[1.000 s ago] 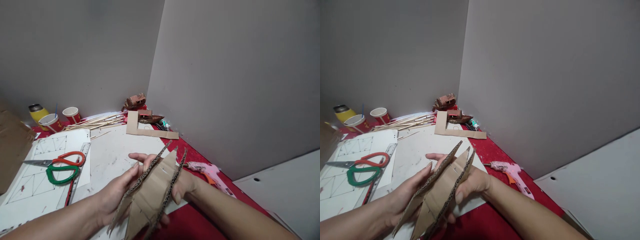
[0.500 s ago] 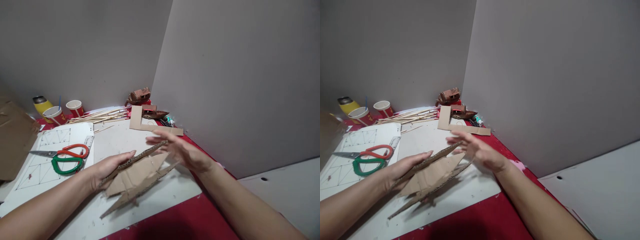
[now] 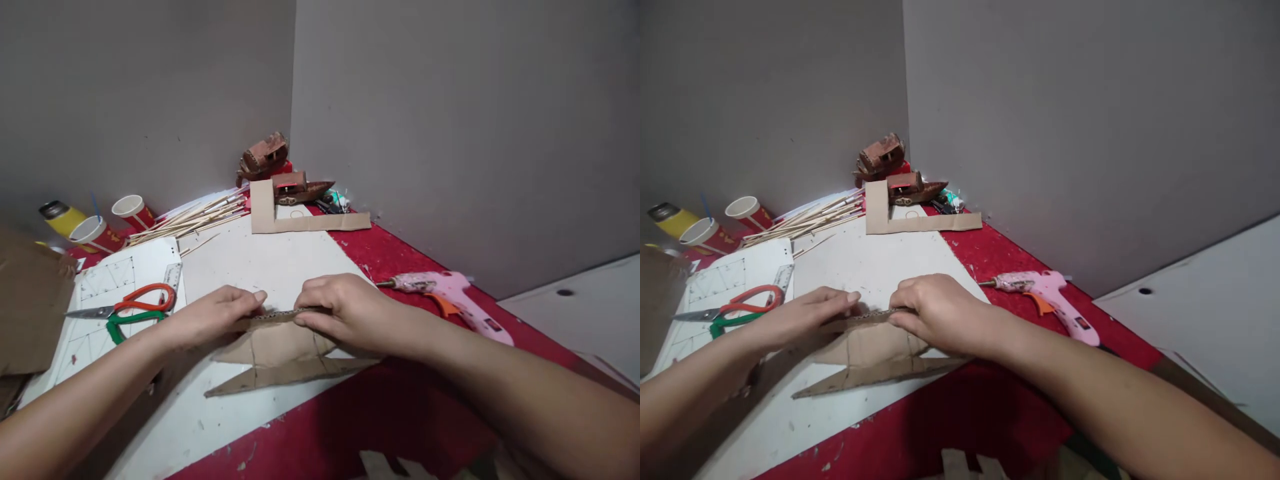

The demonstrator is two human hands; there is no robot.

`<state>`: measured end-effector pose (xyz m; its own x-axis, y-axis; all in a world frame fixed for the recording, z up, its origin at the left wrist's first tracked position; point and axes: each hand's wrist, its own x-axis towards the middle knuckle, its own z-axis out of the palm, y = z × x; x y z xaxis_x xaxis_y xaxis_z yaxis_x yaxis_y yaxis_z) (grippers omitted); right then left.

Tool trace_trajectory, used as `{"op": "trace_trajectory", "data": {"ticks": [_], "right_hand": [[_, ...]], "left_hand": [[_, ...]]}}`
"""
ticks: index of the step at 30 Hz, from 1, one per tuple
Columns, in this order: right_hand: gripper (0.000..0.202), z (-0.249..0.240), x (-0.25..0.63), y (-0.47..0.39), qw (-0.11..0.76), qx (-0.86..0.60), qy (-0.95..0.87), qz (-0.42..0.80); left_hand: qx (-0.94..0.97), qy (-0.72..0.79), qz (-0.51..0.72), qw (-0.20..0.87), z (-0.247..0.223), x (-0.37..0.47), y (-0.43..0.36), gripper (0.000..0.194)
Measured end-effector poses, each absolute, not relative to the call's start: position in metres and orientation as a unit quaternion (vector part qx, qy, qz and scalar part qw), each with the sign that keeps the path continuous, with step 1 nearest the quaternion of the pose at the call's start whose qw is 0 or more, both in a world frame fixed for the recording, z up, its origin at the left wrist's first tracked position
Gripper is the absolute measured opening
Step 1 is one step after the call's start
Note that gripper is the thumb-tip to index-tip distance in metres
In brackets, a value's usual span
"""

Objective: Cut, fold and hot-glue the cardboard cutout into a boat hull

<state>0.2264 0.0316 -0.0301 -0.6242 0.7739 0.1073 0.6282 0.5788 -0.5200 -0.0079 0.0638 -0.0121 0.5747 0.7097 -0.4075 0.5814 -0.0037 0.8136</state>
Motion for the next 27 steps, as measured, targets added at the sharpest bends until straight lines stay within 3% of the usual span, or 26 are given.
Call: {"op": "trace_trajectory", "data": {"ticks": [3,6,11,22,27], "right_hand": [[0.016,-0.029,0.226,0.033,0.103,-0.433,-0.859,0.253],[0.020,-0.027,0.223,0.031,0.049,-0.431,-0.867,0.244],[0.019,-0.028,0.215,0.030,0.060,-0.394,-0.897,0.194],[0.017,-0.028,0.194,0.040,0.000,-0.337,-0.929,0.154],[0.016,-0.037,0.192,0.031,0.046,-0.231,-0.967,0.101]], "left_hand": [[0.707,0.441,0.013,0.553,-0.009,-0.015,0.060,0.037],[0.754,0.448,-0.006,0.480,-0.012,-0.015,0.051,0.030],[0.828,0.433,-0.011,0.356,-0.018,-0.008,0.045,0.022],[0.907,0.344,0.005,0.241,-0.023,-0.007,0.041,0.017],[0.981,0.189,0.033,0.033,-0.028,-0.007,0.032,0.024]]}}
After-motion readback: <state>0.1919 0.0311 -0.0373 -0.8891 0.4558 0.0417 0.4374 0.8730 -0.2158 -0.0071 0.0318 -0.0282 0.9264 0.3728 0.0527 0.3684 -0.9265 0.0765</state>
